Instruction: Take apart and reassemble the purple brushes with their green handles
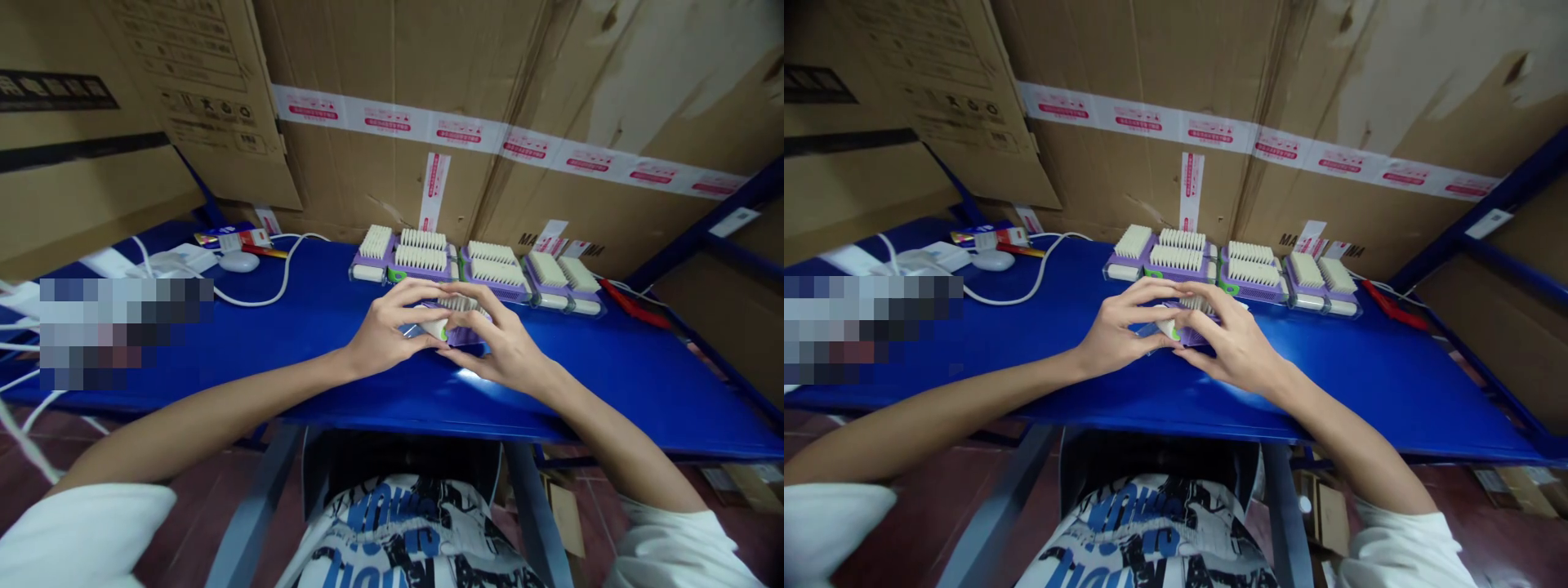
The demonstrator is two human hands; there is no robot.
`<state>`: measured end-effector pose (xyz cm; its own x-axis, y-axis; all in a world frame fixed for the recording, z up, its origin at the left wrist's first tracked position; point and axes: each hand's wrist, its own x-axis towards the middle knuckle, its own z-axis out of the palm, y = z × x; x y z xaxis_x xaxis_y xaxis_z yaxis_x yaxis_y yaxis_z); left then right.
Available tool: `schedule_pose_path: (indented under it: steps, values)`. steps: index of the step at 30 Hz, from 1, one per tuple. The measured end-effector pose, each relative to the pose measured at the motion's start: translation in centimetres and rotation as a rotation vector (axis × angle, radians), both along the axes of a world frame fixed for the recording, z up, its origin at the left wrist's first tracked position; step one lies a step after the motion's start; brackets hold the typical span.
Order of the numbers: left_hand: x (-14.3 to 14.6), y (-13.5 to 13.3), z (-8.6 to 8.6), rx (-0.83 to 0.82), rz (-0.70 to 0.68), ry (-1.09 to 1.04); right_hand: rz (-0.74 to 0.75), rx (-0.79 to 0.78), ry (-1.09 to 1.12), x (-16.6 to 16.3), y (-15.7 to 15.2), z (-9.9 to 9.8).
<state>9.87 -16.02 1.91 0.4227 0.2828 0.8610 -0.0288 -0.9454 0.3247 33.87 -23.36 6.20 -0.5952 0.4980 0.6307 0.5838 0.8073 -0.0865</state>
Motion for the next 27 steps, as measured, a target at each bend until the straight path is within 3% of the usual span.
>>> schedule_pose_path:
  steps: [5, 10, 17, 24, 27]
  values:
    - [-0.2, -0.1, 0.0, 0.035, 0.1, 0.066, -0.033, 0.001, -0.1, 0.5, -0.3, 0.0]
    - [0.2, -0.2, 0.1, 0.176, 0.037, 0.087, -0.097, 0.018, -0.178, 0.3, -0.5, -0.3]
    - [0.5, -0.5, 0.2, 0.206, 0.019, 0.118, -0.122, -0.026, -0.201, 0.3, -0.7, 0.0]
    - [0.1, -0.7, 1.1, 0.211, 0.191, -0.052, -0.163, 0.009, -0.11, 2.4, -0.1, 1.3]
    - [0.4, -0.9, 0.8, 0.303, 0.128, 0.052, -0.305, 0.046, 0.114, 3.8, 0.2, 2.2]
